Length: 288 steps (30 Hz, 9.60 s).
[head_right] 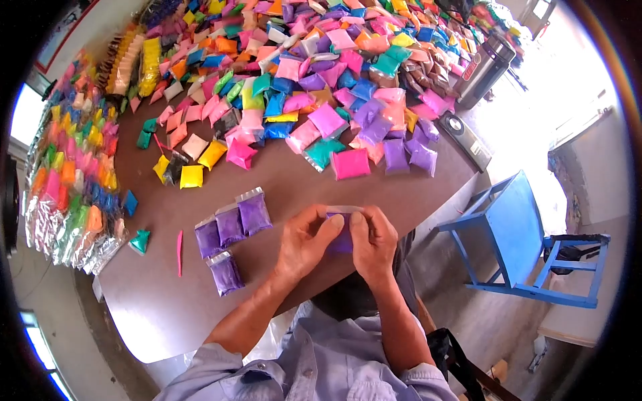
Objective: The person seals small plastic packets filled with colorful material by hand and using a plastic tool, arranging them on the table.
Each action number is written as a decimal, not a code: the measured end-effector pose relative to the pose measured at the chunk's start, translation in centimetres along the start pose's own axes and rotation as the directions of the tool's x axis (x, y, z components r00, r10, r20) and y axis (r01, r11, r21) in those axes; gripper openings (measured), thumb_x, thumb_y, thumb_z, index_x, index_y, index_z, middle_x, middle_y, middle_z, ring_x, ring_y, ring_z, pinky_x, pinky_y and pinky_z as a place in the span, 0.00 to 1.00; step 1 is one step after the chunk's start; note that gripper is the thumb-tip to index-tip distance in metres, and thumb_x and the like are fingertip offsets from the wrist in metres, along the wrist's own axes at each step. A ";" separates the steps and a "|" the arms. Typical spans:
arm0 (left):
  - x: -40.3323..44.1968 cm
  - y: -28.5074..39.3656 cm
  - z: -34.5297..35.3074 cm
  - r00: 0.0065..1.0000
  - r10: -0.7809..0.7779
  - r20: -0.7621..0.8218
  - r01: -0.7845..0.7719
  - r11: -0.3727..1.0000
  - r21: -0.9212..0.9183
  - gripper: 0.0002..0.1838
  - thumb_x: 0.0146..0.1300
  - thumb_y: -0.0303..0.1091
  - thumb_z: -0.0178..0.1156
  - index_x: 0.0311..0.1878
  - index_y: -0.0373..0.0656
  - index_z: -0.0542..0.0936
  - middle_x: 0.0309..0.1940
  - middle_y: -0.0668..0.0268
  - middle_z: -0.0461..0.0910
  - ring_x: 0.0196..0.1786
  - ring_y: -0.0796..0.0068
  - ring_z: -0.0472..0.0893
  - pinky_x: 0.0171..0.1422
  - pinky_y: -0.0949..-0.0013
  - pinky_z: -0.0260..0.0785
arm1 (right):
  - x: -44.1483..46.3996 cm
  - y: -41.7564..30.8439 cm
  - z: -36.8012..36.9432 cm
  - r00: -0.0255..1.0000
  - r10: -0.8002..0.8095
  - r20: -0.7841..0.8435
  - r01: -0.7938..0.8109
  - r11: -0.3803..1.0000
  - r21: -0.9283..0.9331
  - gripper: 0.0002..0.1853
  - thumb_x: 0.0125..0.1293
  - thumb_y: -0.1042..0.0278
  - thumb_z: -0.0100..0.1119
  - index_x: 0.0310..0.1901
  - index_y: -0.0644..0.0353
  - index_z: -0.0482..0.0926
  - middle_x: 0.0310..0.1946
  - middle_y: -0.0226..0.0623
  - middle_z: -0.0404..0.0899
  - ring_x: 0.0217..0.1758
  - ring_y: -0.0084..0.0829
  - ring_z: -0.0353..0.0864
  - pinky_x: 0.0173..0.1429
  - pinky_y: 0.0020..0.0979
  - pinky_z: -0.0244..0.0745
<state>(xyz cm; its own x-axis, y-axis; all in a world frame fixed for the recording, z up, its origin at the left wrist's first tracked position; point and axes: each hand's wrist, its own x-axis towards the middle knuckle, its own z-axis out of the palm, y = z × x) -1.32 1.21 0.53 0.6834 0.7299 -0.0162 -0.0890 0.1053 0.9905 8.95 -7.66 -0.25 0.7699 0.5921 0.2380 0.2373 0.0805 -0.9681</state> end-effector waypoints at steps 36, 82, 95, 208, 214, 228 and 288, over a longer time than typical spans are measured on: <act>-0.2 0.1 -0.6 0.999 -0.030 0.014 0.030 0.999 0.028 0.12 0.75 0.38 0.64 0.42 0.37 0.82 0.30 0.79 0.77 0.35 0.90 0.71 0.39 0.79 0.66 | 0.0 -0.3 -0.9 1.000 0.017 0.004 -0.017 1.000 0.006 0.09 0.78 0.68 0.57 0.40 0.65 0.79 0.29 0.22 0.73 0.34 0.14 0.67 0.38 0.21 0.66; 0.2 0.5 -0.1 0.997 -0.074 0.034 0.072 0.996 0.050 0.11 0.72 0.32 0.67 0.48 0.34 0.80 0.33 0.69 0.82 0.33 0.84 0.78 0.35 0.76 0.70 | 0.5 0.1 -0.5 0.999 0.011 0.035 -0.011 1.000 0.018 0.08 0.74 0.70 0.63 0.41 0.67 0.80 0.25 0.38 0.78 0.27 0.22 0.73 0.33 0.27 0.71; 0.0 -0.2 0.4 0.996 0.067 -0.052 -0.067 0.998 -0.013 0.09 0.75 0.33 0.63 0.49 0.37 0.83 0.37 0.73 0.83 0.39 0.86 0.77 0.45 0.77 0.71 | 0.5 0.2 -0.9 0.997 0.010 0.072 -0.014 0.998 0.056 0.07 0.69 0.71 0.64 0.41 0.66 0.81 0.28 0.39 0.79 0.28 0.27 0.76 0.35 0.30 0.72; -3.4 3.2 1.7 0.969 0.234 0.081 -0.167 0.377 0.911 0.04 0.68 0.29 0.64 0.37 0.39 0.81 0.34 0.56 0.83 0.35 0.51 0.83 0.37 0.55 0.73 | -4.7 1.4 -4.9 0.874 -0.446 0.195 0.487 0.813 -0.320 0.14 0.53 0.72 0.70 0.43 0.53 0.84 0.45 0.32 0.79 0.47 0.35 0.80 0.56 0.38 0.71; -2.5 1.4 0.1 0.948 0.295 0.120 -0.202 0.265 0.943 0.06 0.67 0.29 0.66 0.38 0.37 0.82 0.31 0.54 0.82 0.32 0.56 0.81 0.38 0.59 0.72 | -4.3 0.8 -4.8 0.875 -0.446 0.189 0.484 0.788 -0.381 0.13 0.53 0.69 0.72 0.42 0.53 0.84 0.40 0.31 0.76 0.44 0.35 0.78 0.54 0.39 0.70; -3.7 2.0 0.6 0.952 0.292 0.090 -0.176 0.284 0.943 0.06 0.67 0.28 0.66 0.37 0.36 0.81 0.31 0.54 0.82 0.32 0.55 0.81 0.38 0.59 0.73 | -3.9 1.0 -4.7 0.875 -0.444 0.191 0.484 0.793 -0.371 0.10 0.51 0.68 0.72 0.36 0.54 0.82 0.50 0.32 0.80 0.57 0.37 0.80 0.54 0.39 0.71; -4.9 1.1 1.9 0.918 0.386 0.090 -0.237 0.353 0.905 0.03 0.67 0.27 0.66 0.37 0.40 0.80 0.32 0.56 0.82 0.33 0.51 0.83 0.35 0.55 0.74 | -2.3 1.7 -5.4 0.872 -0.439 0.215 0.489 0.781 -0.389 0.17 0.50 0.70 0.74 0.42 0.56 0.81 0.50 0.35 0.81 0.61 0.41 0.80 0.68 0.46 0.69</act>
<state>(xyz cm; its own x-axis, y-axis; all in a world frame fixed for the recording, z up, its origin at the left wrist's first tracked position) -3.39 -3.56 2.01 0.6583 0.6500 0.3796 0.4621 -0.7471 0.4778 10.74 -13.21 -2.04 0.4397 0.6538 0.6158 0.7923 0.0405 -0.6088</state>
